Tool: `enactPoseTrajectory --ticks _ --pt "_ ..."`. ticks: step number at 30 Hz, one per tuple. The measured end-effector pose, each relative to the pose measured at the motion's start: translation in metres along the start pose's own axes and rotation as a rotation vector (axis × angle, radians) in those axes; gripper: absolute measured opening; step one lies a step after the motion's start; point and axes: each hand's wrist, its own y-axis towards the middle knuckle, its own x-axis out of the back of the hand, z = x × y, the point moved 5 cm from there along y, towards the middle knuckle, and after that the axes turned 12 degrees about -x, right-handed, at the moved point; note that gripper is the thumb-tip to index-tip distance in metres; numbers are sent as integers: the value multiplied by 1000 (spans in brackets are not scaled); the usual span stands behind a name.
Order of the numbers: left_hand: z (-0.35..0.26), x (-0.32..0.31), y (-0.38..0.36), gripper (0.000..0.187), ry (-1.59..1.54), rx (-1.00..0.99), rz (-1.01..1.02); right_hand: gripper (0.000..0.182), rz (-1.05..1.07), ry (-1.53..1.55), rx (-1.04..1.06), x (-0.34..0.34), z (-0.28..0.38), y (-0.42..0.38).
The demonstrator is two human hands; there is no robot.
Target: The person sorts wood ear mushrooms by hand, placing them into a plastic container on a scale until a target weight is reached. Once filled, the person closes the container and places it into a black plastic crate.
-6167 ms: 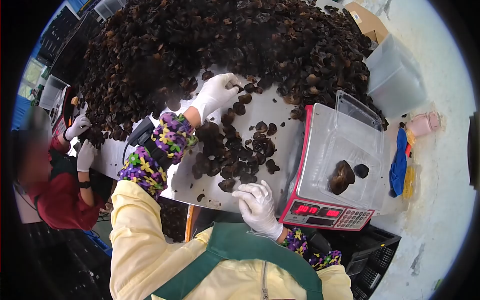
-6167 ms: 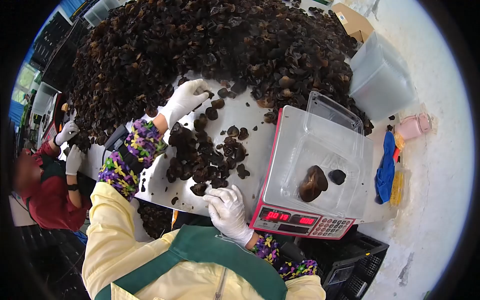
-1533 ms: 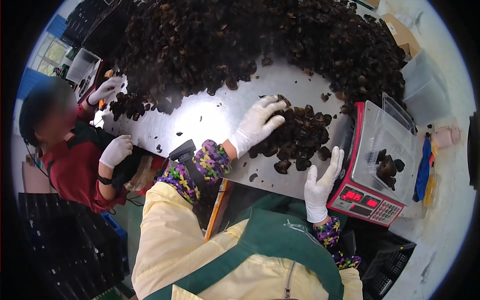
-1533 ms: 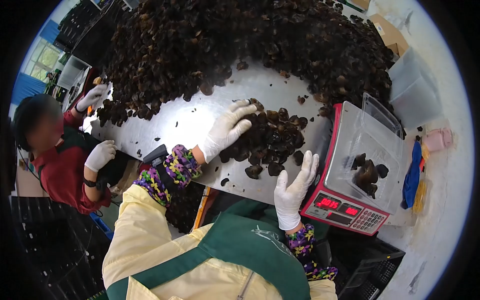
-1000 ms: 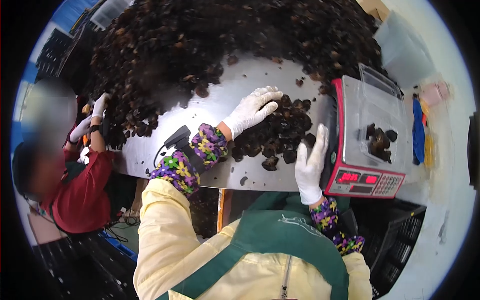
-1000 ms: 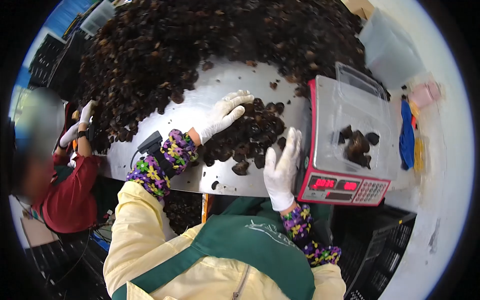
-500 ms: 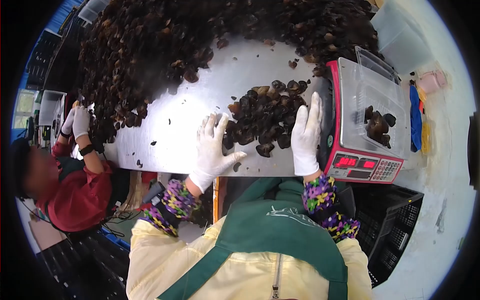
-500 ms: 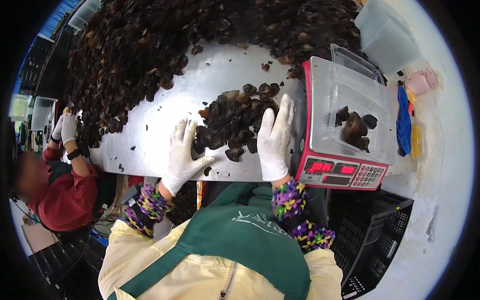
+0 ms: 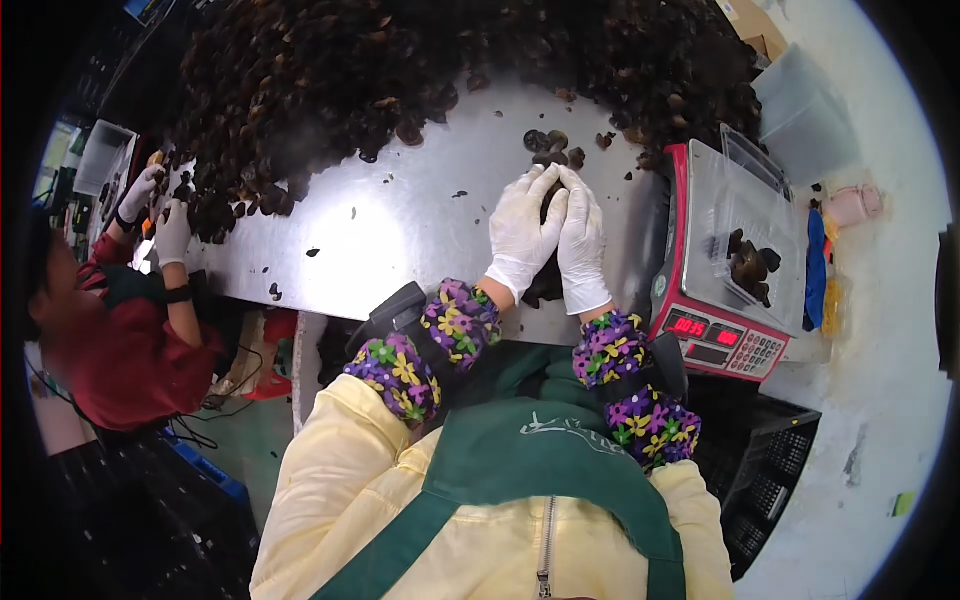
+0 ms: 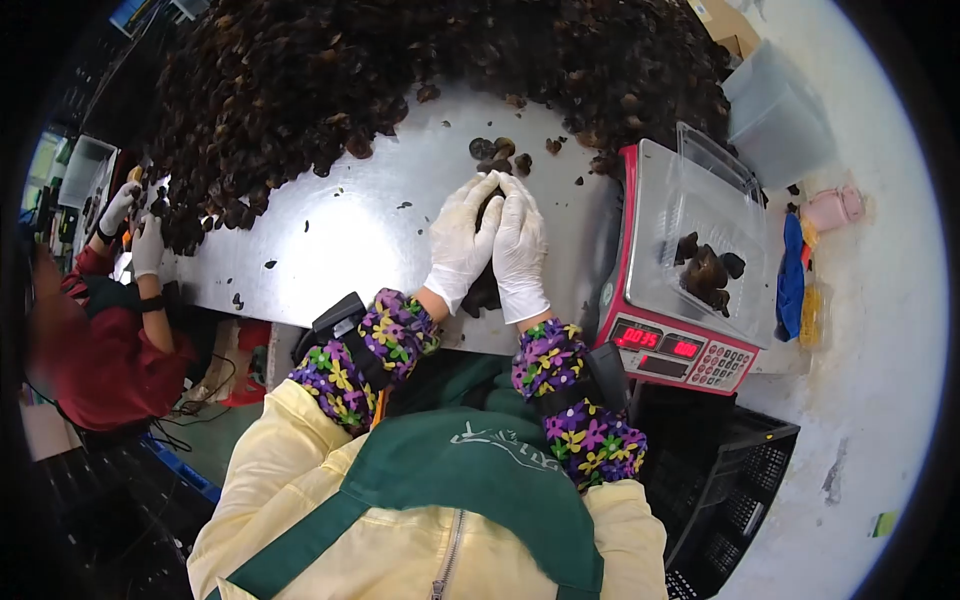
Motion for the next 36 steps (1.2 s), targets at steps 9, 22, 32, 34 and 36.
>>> enactPoseTrajectory --ticks 9,22,32,34,36 --pt "6 6 18 31 -901 511 -242 36 -6 513 -203 -21 31 3" --pt "71 308 -174 29 -391 696 -778 45 898 459 40 -235 138 -217" --pt "77 296 -241 51 177 487 -412 97 564 -495 624 -59 117 -160" --pt "53 259 -198 61 182 296 -165 106 376 -661 544 -11 77 -146" --pt "28 212 -154 74 137 140 21 110 254 -804 405 15 41 -141"
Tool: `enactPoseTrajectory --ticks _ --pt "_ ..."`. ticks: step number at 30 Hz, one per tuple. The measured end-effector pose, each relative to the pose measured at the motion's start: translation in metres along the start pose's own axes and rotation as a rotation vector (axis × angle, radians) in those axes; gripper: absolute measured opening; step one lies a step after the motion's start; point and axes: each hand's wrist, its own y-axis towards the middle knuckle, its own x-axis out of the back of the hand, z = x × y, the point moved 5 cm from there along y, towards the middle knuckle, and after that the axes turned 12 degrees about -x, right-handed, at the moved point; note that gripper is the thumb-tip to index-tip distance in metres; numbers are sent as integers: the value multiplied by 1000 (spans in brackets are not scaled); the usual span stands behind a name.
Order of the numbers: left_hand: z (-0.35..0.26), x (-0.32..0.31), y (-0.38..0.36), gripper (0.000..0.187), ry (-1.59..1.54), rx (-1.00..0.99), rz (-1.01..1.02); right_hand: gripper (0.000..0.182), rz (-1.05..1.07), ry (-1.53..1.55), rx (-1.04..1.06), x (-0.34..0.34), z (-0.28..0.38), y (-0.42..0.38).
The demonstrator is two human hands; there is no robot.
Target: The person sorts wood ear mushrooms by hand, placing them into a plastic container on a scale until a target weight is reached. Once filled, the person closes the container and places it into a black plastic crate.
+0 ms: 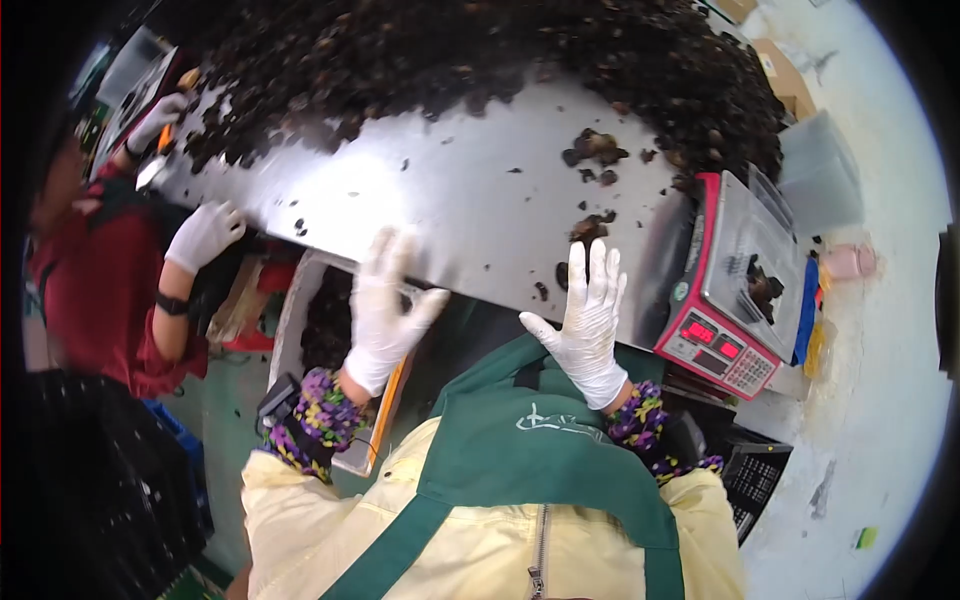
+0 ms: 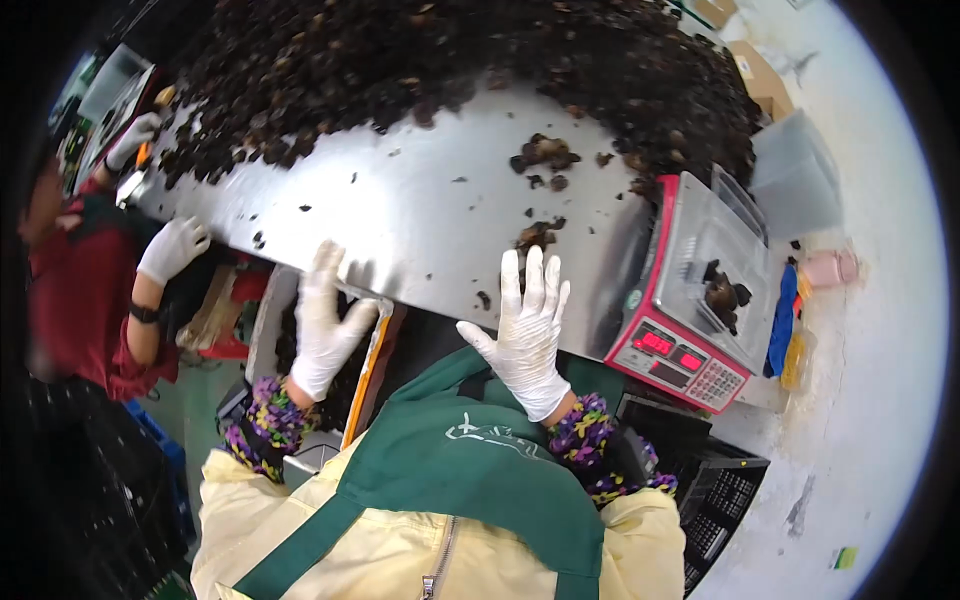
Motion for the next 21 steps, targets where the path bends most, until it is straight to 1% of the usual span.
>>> enactPoseTrajectory --ticks 2,3,5,6,7,9,11,12,14,15,16,18,19,20,21 --pt "-18 -50 36 80 -59 -147 185 113 6 -51 -87 -10 -13 -8" --pt "-26 -67 58 80 -62 -175 195 116 54 -82 -133 -15 -14 -7" --pt "-30 -109 106 86 -76 -168 315 118 21 -50 -200 -23 -16 5" --pt "-26 -130 130 88 -65 -214 275 118 6 -46 -241 -24 -18 15" --pt "-27 -150 155 87 -49 -237 263 116 -59 -18 -249 -26 -22 24" --pt "-35 -183 200 87 -38 -279 253 115 -81 22 -288 -27 -29 42" --pt "-45 -211 233 77 -81 -332 292 114 -90 57 -311 -29 -33 54" --pt "-42 -225 247 77 -85 -346 299 114 -99 56 -324 -30 -35 58" --pt "-50 -256 255 56 -97 -660 478 113 -105 83 -358 -33 -40 62" --pt "-54 -255 253 36 -145 -722 447 113 -103 75 -365 -32 -43 64" --pt "-52 -254 247 36 -152 -712 461 113 -88 77 -375 -33 -46 65" --pt "-47 -240 230 27 -390 -701 514 114 -112 124 -395 -32 -51 68" --pt "-49 -225 217 23 -433 -695 516 111 -122 117 -398 -34 -52 69" --pt "-45 -218 199 22 -435 -748 446 111 -110 128 -395 -37 -53 69" --pt "-47 -205 182 24 -409 -717 444 107 -83 129 -343 -41 -52 68"
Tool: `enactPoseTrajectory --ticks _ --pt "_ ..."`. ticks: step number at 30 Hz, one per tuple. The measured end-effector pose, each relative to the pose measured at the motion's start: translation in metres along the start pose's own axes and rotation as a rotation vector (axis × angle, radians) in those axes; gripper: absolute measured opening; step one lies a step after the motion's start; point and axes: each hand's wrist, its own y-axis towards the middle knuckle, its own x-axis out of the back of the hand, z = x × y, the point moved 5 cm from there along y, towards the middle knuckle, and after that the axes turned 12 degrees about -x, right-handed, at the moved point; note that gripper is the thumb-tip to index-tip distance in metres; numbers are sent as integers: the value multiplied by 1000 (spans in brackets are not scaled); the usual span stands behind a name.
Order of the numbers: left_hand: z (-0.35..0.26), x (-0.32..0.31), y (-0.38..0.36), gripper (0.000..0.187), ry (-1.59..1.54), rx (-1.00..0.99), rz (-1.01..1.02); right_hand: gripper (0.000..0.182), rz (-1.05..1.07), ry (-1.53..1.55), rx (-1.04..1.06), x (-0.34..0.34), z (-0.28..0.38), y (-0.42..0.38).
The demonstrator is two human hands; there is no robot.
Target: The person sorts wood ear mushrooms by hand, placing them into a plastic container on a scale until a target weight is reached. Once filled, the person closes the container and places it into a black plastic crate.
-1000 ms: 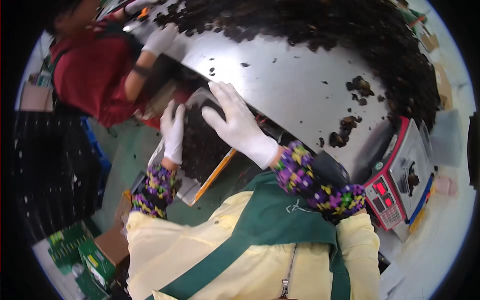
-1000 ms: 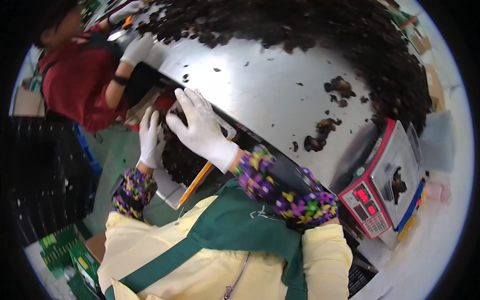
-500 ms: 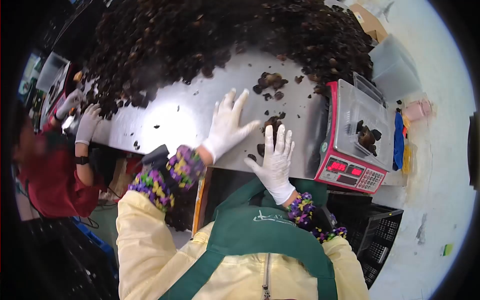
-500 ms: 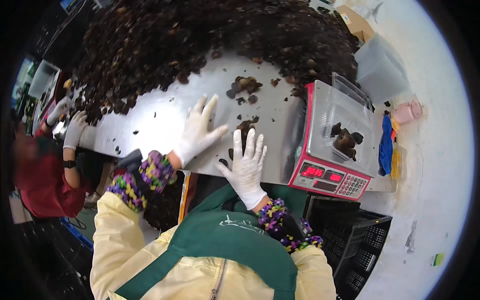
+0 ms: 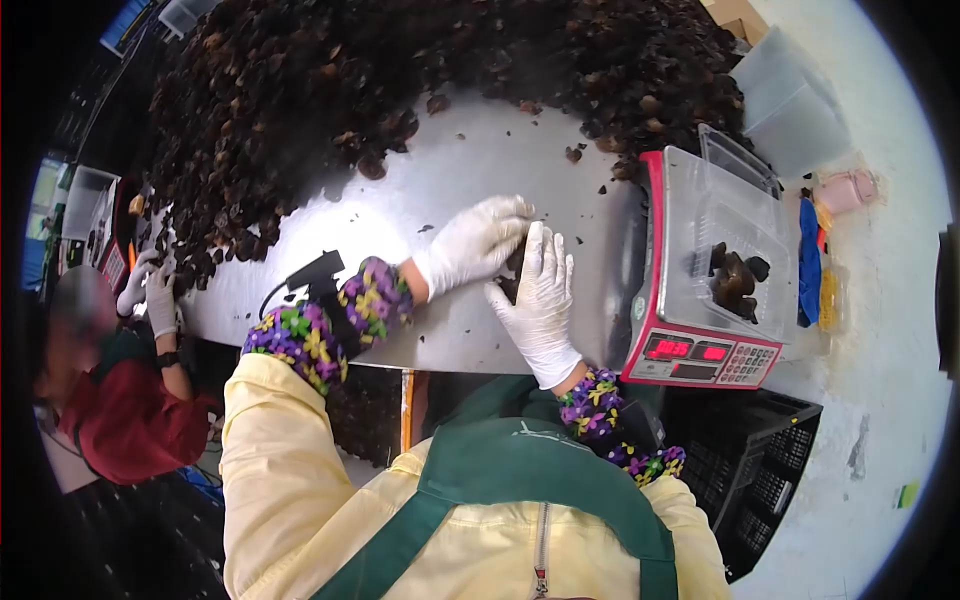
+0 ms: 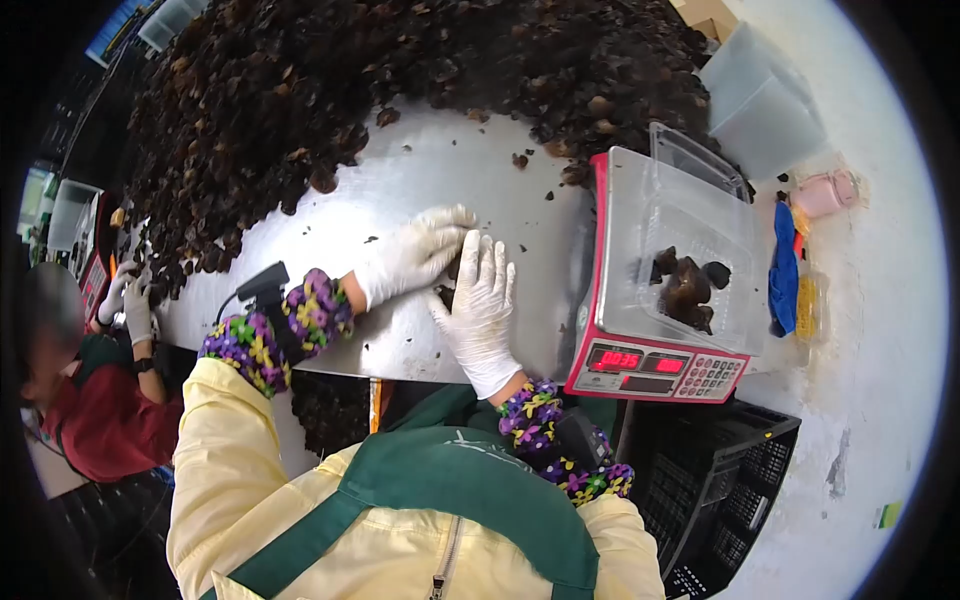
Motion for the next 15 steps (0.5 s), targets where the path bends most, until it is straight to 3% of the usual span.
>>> enactPoseTrajectory --ticks 3,4,9,12,15 --pt "-40 6 -34 29 53 156 -82 94 55 -8 104 -7 12 -11" --pt "-47 9 -46 32 -19 297 -115 91 63 27 143 -12 19 -18" --pt "-70 23 -112 31 111 417 -287 67 134 155 211 -38 65 -45" --pt "-88 54 -162 29 163 601 -390 59 108 242 342 -55 111 -72" --pt "-119 89 -231 27 134 809 -510 50 379 461 392 -73 166 -101"
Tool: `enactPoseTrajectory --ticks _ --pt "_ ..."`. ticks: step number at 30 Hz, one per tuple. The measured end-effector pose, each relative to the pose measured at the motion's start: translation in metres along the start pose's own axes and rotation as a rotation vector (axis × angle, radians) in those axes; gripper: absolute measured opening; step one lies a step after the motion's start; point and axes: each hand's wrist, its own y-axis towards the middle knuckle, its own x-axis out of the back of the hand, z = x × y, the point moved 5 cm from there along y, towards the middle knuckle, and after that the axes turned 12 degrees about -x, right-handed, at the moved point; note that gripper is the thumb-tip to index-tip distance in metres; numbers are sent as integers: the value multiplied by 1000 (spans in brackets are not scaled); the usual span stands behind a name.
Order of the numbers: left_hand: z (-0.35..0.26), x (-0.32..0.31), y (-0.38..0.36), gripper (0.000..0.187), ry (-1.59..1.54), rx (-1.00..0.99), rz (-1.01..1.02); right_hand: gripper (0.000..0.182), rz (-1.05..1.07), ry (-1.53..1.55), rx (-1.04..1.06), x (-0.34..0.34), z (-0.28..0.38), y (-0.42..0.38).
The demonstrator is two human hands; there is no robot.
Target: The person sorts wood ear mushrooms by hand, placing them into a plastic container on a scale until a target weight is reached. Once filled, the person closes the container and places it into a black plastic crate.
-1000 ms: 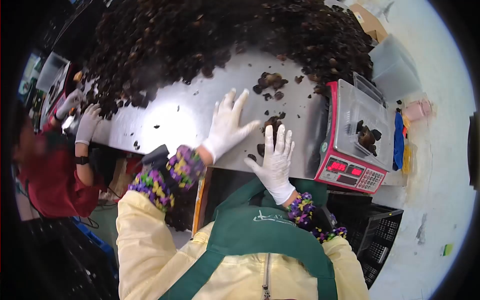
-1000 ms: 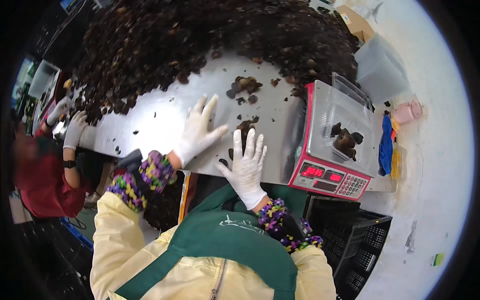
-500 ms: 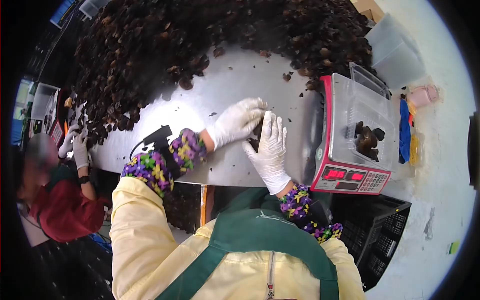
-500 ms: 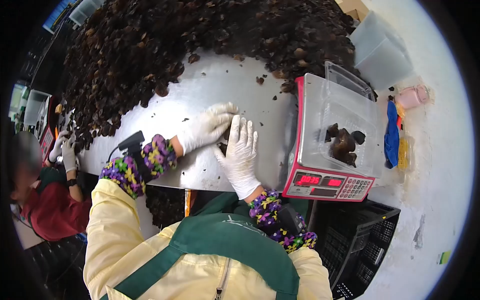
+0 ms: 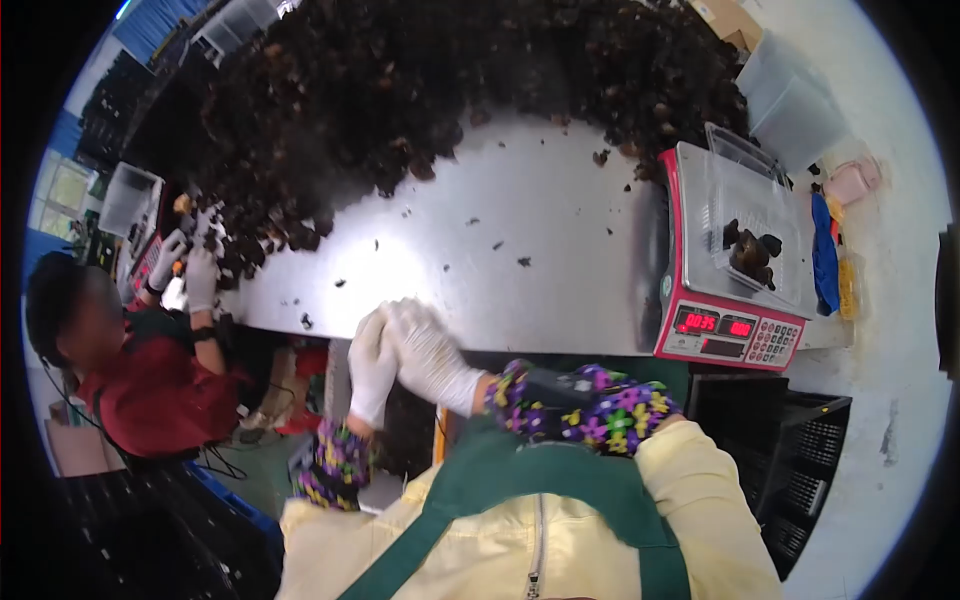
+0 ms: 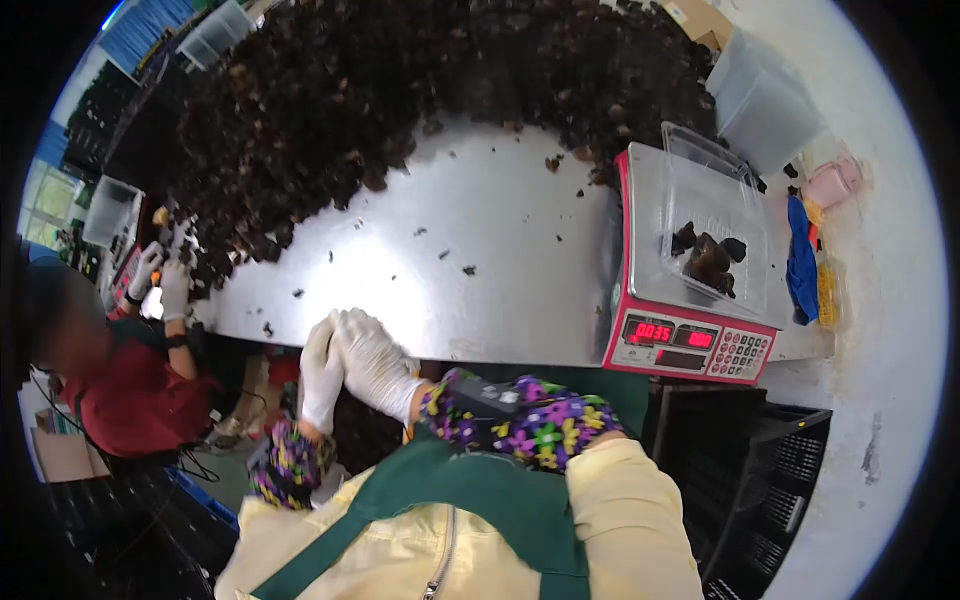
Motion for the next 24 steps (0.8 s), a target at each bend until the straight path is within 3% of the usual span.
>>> enactPoseTrajectory --ticks 1,2,3,4,5,6,8,9,10,13,17,19,24 --pt "14 22 -18 24 19 -5 -64 48 -46 89 81 -23 14 -4" --pt "15 44 -34 23 -78 114 -161 50 134 102 137 -53 25 -3" --pt "20 68 -50 23 -110 190 -174 37 111 279 218 -61 46 -2" --pt "29 90 -65 23 -143 266 -184 50 67 488 254 -97 49 -10" --pt "31 112 -80 25 44 235 -217 65 601 396 106 -106 63 -10" --pt "31 132 -91 26 230 212 -256 71 427 318 286 -108 68 -22" --pt "27 160 -92 28 708 247 -145 68 498 120 343 -71 88 -20" --pt "40 169 -93 30 741 174 -189 67 559 89 320 -52 90 -13" --pt "30 170 -80 33 776 183 -214 64 414 116 379 -33 85 -8" --pt "-35 159 0 40 901 -42 -217 63 163 -11 276 33 43 2" --pt "-121 124 127 49 776 -482 -205 66 -60 -275 137 110 -35 -11" --pt "-181 82 188 51 680 -639 -186 68 -144 -351 -158 167 -51 -25" --pt "-263 -87 314 56 467 -986 -2 67 -134 -483 -304 185 -106 -56"
